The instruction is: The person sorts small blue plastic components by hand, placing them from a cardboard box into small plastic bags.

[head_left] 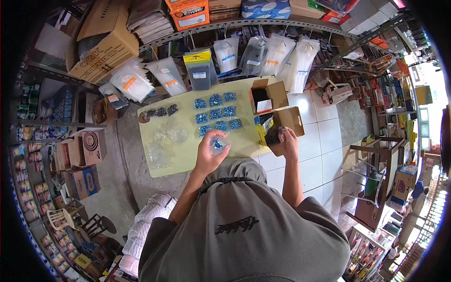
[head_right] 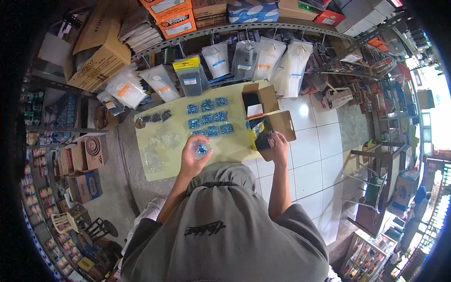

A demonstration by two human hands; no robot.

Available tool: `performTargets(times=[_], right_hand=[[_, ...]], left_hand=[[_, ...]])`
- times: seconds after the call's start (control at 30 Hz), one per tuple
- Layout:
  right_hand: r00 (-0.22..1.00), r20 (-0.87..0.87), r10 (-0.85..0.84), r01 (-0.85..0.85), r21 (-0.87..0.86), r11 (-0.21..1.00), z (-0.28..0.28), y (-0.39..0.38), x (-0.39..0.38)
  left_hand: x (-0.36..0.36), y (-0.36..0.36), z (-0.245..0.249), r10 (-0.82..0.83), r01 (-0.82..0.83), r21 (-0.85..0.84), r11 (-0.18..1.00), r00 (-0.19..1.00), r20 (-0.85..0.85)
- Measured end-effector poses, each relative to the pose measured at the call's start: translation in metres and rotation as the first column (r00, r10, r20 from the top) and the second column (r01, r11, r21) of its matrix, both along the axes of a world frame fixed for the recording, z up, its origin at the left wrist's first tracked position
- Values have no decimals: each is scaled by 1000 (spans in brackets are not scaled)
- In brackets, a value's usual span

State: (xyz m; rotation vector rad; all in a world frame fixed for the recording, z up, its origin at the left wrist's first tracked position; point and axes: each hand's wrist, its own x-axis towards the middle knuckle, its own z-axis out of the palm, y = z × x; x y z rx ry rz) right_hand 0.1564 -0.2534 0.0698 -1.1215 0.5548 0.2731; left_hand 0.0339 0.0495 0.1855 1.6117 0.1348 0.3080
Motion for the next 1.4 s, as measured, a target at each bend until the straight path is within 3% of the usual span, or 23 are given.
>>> performTargets(times=[0.1,0.23,0.3,0.33,0.4,0.43,0.53,0.67,0.77,0.87,1.0,1.1,1.17,1.23,1.33,1.4], right_hand=[[1000,-8,5,-3,158,988,18,9,1],[992,34,121,-126,208,970,84,46,5],[907,209,366,-399,149,905,128,72,1],[908,208,363,-397,152,905,150,83,-1],[592,263,762,-695,-310,648,195,106,-7],[491,256,833,-720,-418,554,213,117,-10],[322,242,915,-658,-638,400,234,134,-20],[254,268,929,-666,-648,369,231,137,-25],[307,325,895,-667,-597,446,238,139,-27],[272,308,912,-639,-650,411,240,139,-32],[223,277,934,-622,-697,356,236,130,-35],[304,316,899,-647,-624,438,230,118,-25],[473,298,829,-612,-566,553,203,101,-8],[588,255,768,-487,-646,588,170,87,13],[608,196,769,-355,-799,485,81,59,42],[473,170,864,-291,-896,336,16,42,50]], left_hand=[[1,1,2,2,-2,13,1000,1000,-7],[1,3,-2,1,-1,31,1000,1000,-3],[2,1,-1,-18,18,11,1000,1000,-16],[2,0,-3,-23,23,8,1000,999,-26],[4,-1,0,-35,36,30,999,999,-25],[5,-3,2,-42,43,49,998,999,-22],[5,-5,4,-44,46,57,997,998,-37],[5,-5,12,-78,80,44,996,995,-57],[5,-7,4,-62,67,99,993,996,-57],[7,-6,6,-130,130,122,984,991,0],[8,-9,1,-143,141,105,984,990,8],[8,-12,8,-84,85,59,995,996,-22],[7,-11,2,-77,80,80,994,996,-39],[5,-11,2,-80,81,16,997,996,-31],[3,-10,-5,-57,57,-14,998,998,-22],[0,-8,-3,-90,90,-16,996,995,-42]])
